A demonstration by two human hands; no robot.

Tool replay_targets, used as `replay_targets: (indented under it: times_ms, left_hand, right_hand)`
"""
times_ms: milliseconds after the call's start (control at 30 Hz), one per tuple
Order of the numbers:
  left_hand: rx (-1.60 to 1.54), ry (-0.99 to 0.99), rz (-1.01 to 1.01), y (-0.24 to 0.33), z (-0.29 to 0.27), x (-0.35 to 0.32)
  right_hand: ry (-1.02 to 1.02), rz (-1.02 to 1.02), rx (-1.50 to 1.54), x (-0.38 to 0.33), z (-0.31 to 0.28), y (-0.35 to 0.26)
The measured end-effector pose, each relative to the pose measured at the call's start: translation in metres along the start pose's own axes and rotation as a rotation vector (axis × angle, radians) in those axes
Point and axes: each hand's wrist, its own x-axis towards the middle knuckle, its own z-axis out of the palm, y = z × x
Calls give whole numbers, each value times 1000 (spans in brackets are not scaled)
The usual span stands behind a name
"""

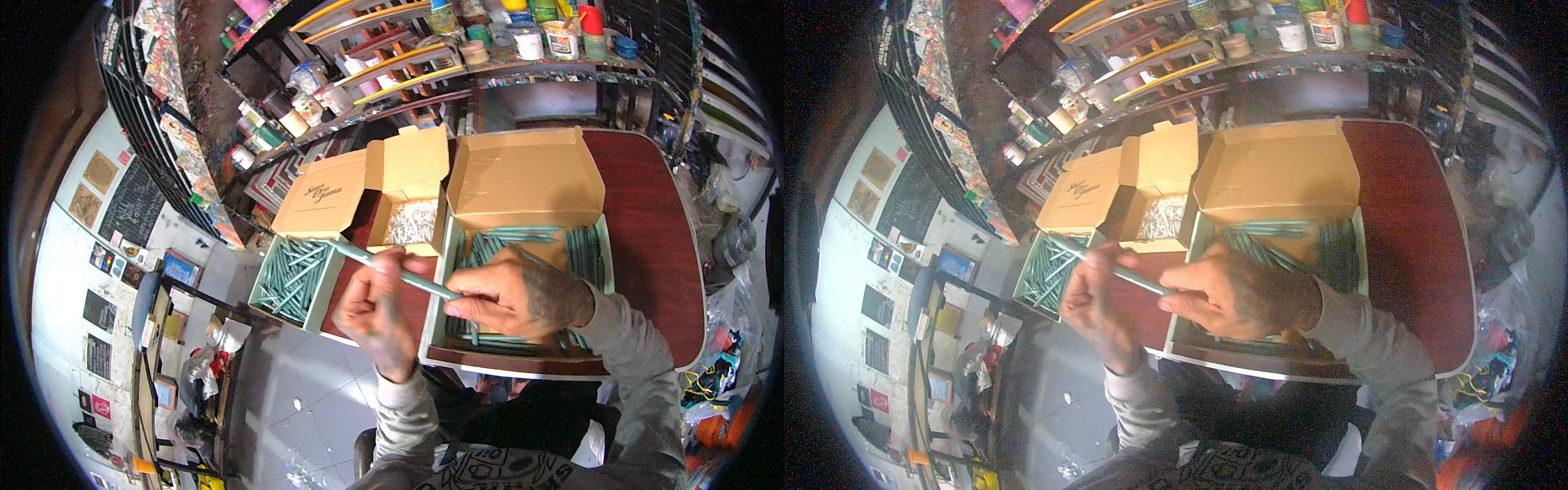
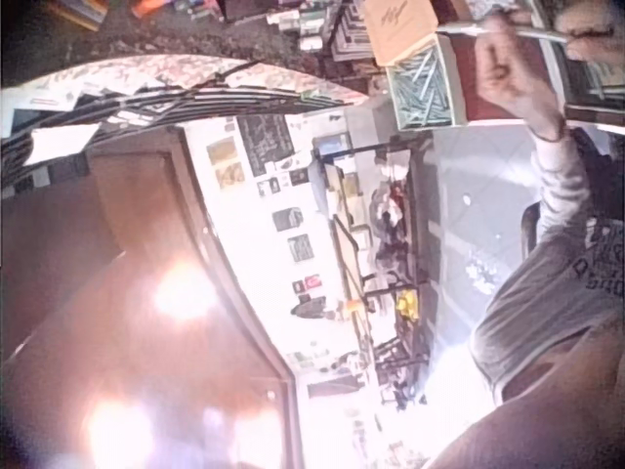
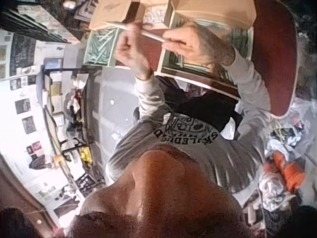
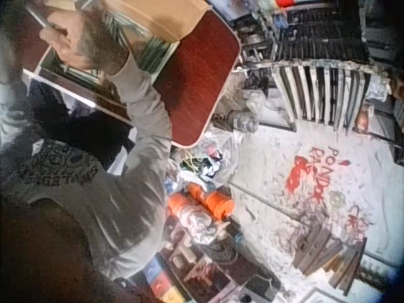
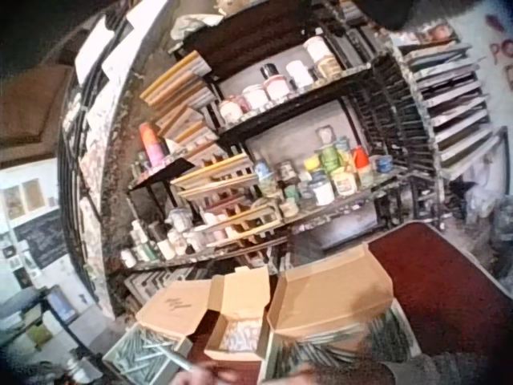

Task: The person puts white plastic tips and caps into green tubes by hand, then places the assembled pens into a cardboard box on a table.

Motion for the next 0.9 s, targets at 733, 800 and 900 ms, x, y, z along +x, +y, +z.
replay_targets:
  times_ms: [733, 800, 900]
  left_hand:
    - [-75, 82, 523, 19, -36, 2]
    - [-101, 66, 540, 22, -36, -3]
    - [-114, -37, 530, 24, -40, -6]
  right_hand:
    - [347, -143, 453, -2, 12, -14]
    - [240, -84, 501, -7, 8, -15]
    - [181, -133, 617, -10, 3, -15]
